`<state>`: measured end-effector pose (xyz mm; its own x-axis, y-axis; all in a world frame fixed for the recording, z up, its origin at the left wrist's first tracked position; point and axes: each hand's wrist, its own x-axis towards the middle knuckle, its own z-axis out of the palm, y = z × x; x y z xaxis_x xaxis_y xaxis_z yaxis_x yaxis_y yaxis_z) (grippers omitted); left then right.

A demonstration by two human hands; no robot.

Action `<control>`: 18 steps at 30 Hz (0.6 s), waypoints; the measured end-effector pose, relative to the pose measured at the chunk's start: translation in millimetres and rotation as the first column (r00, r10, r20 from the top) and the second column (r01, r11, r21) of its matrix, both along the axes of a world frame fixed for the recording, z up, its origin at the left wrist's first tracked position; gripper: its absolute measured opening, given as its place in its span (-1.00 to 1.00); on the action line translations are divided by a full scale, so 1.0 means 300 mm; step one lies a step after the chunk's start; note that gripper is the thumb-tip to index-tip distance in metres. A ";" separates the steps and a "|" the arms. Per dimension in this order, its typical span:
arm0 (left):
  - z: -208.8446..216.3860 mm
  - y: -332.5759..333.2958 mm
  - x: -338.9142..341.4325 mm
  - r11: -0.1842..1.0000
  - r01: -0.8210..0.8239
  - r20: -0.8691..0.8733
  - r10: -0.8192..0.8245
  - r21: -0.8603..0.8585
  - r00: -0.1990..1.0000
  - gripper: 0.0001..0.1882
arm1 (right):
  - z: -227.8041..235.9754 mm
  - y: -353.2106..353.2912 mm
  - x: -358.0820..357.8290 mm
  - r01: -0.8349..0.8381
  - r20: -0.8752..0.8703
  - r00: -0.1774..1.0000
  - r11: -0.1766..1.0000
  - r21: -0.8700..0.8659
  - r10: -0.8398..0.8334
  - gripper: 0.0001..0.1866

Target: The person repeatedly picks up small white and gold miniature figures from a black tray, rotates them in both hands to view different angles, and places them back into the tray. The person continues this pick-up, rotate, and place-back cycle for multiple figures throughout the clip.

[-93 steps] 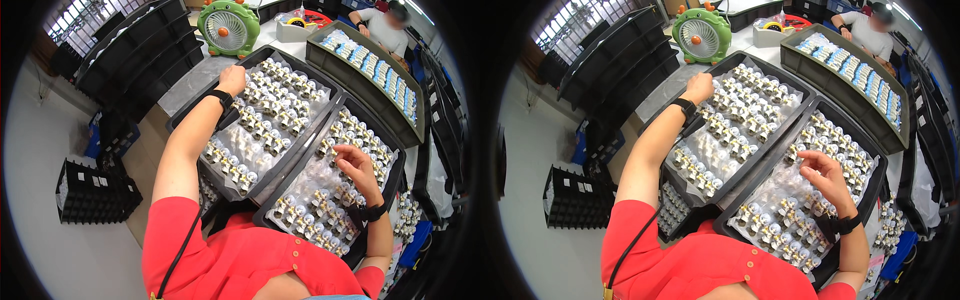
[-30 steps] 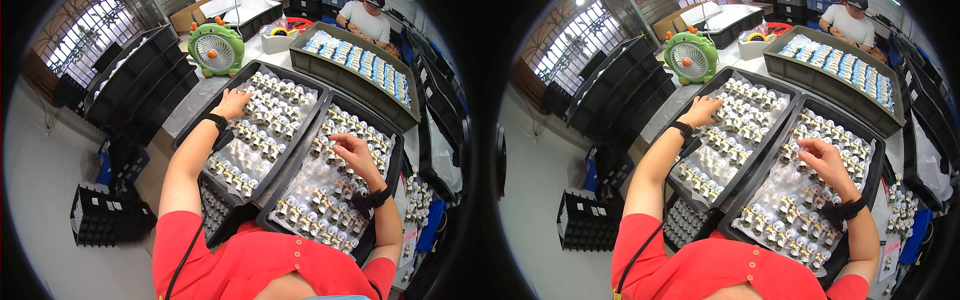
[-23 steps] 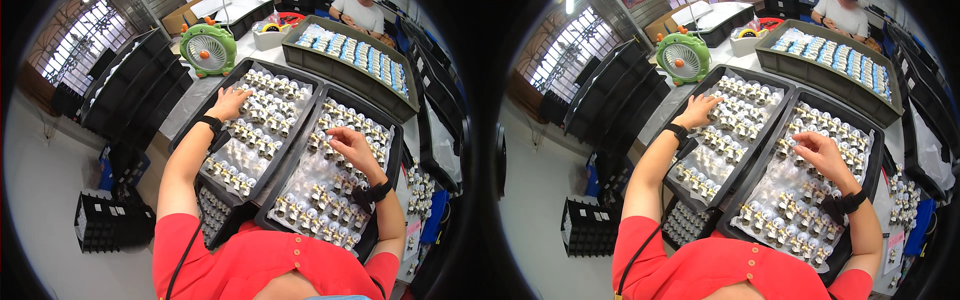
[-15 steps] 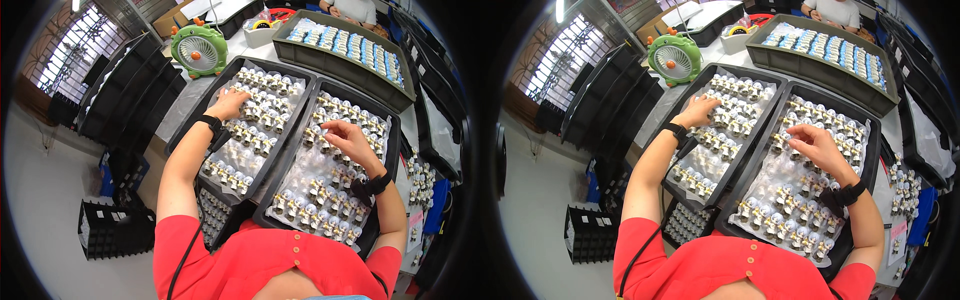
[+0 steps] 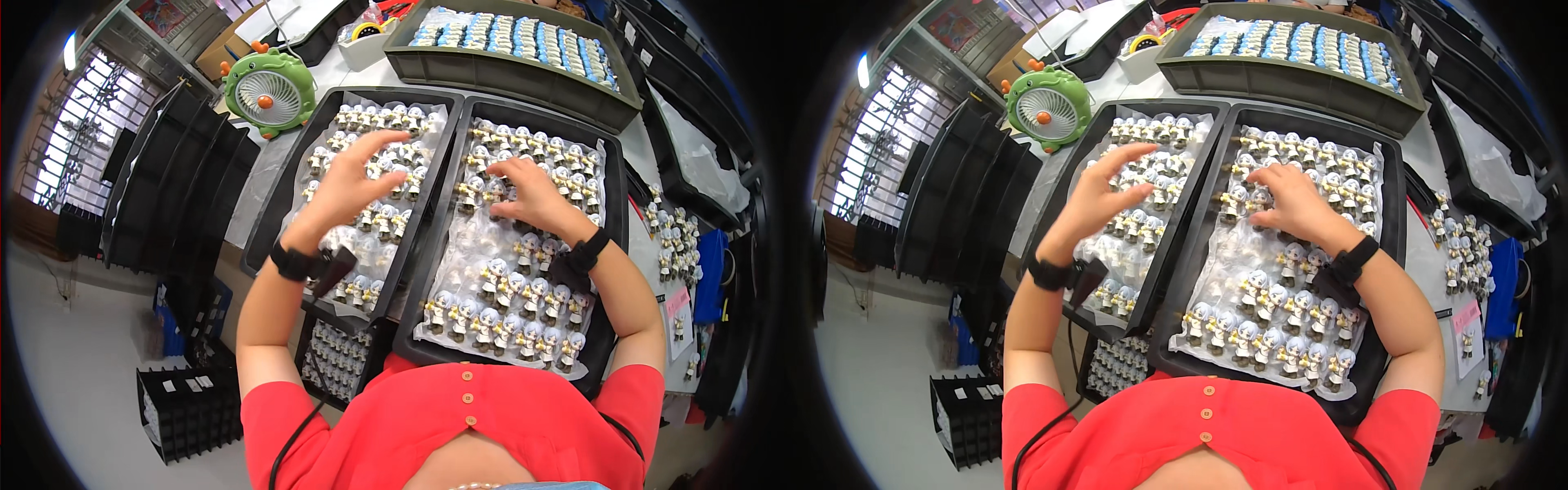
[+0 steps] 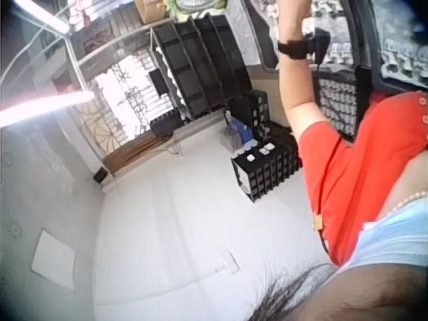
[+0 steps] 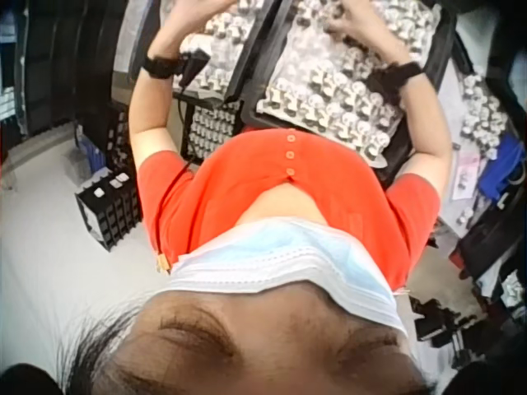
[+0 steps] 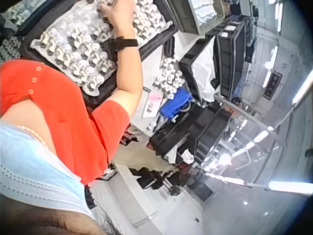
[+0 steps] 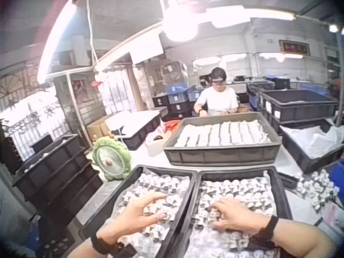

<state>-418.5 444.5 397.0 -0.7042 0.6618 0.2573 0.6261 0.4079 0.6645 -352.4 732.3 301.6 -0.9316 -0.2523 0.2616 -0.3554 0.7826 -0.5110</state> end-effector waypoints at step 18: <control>-0.157 0.191 0.230 0.716 -0.303 0.716 -0.383 0.630 0.584 -0.49 | 0.155 -0.095 0.073 -0.315 -0.351 0.915 0.892 -0.324 0.196 0.00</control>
